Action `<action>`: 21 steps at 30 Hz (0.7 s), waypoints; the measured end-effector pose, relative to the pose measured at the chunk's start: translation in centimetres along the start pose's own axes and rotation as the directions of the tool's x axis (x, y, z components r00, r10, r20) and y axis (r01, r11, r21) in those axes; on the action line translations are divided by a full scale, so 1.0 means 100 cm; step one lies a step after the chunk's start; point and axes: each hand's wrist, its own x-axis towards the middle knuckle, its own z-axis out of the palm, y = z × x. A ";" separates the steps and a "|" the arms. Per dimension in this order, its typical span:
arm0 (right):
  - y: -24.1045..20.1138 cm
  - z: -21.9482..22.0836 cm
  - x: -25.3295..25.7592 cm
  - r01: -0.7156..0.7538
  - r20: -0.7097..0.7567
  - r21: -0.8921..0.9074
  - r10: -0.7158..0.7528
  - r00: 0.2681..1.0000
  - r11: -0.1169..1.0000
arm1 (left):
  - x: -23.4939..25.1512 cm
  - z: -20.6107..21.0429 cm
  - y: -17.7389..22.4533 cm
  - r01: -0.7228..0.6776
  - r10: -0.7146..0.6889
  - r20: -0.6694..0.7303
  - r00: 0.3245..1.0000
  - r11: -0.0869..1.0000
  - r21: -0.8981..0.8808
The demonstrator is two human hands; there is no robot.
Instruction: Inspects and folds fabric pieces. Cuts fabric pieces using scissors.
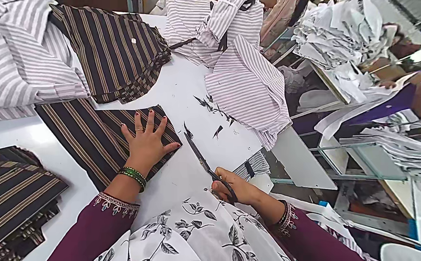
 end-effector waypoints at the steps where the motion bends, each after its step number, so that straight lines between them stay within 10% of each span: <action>1: 0.000 -0.003 -0.001 -0.017 -0.011 0.010 0.017 1.000 1.000 | 0.000 0.001 0.000 -0.006 0.006 -0.014 1.000 1.000 0.002; 21: 0.012 -0.008 0.015 0.161 0.175 -0.132 -0.137 0.975 0.978 | -0.014 0.007 0.009 0.107 -0.101 -0.088 0.991 0.992 0.064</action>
